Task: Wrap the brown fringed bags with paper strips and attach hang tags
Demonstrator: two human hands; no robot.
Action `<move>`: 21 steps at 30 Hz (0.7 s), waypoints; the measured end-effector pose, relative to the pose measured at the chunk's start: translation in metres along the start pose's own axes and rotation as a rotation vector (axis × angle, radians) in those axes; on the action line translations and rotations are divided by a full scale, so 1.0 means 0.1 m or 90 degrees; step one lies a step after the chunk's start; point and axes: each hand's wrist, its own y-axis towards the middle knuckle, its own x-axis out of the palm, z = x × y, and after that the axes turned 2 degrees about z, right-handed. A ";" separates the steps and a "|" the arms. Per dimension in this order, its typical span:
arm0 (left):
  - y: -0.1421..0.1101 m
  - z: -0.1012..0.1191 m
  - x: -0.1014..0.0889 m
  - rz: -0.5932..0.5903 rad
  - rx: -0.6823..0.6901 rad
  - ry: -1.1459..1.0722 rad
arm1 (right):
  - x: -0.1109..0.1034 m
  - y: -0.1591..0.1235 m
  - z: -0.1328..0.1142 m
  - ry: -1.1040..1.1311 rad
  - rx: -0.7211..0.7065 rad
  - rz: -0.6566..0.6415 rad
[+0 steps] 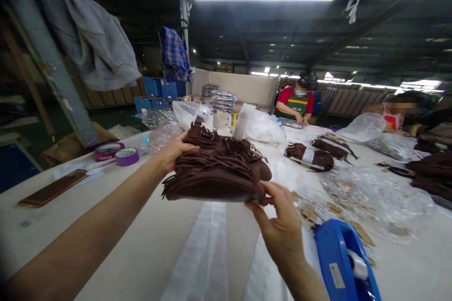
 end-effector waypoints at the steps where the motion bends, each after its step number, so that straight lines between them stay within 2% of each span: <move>1: -0.06 -0.19 -0.08 0.010 -0.031 0.021 | 0.10 -0.16 0.09 0.006 0.023 -0.032; 3: -0.22 -0.64 -0.27 0.048 -0.084 0.073 | 0.30 -0.53 0.32 0.030 0.116 -0.159; 5: -0.37 -1.06 -0.43 0.095 -0.123 0.131 | 0.46 -0.83 0.54 0.054 0.229 -0.248; 7: -0.46 -1.31 -0.56 0.123 -0.133 0.166 | 0.50 -0.97 0.68 0.048 0.296 -0.280; 9: -0.48 -1.34 -0.62 0.154 -0.121 0.196 | 0.42 -0.91 0.70 0.006 0.261 -0.312; 12: -0.53 -1.08 -0.62 0.223 -0.067 0.239 | 0.25 -0.59 0.49 -0.041 0.105 -0.288; 14: -0.66 -0.87 -0.56 0.225 0.018 0.291 | 0.25 -0.38 0.24 -0.034 0.008 -0.222; 15: -0.75 -0.80 -0.52 0.200 0.084 0.331 | 0.31 -0.30 0.10 -0.029 -0.040 -0.202; 16: -0.87 -0.76 -0.47 0.144 0.198 0.421 | 0.39 -0.25 -0.04 -0.024 -0.080 -0.198; 18: -1.09 -0.81 -0.39 0.074 0.422 0.573 | 0.64 -0.18 -0.29 -0.049 -0.143 -0.247; 19: -1.18 -0.88 -0.36 0.042 0.491 0.629 | 0.78 -0.17 -0.38 -0.093 -0.161 -0.296; 21: -1.29 -1.06 -0.33 0.003 0.555 0.688 | 1.02 -0.14 -0.50 -0.208 -0.188 -0.389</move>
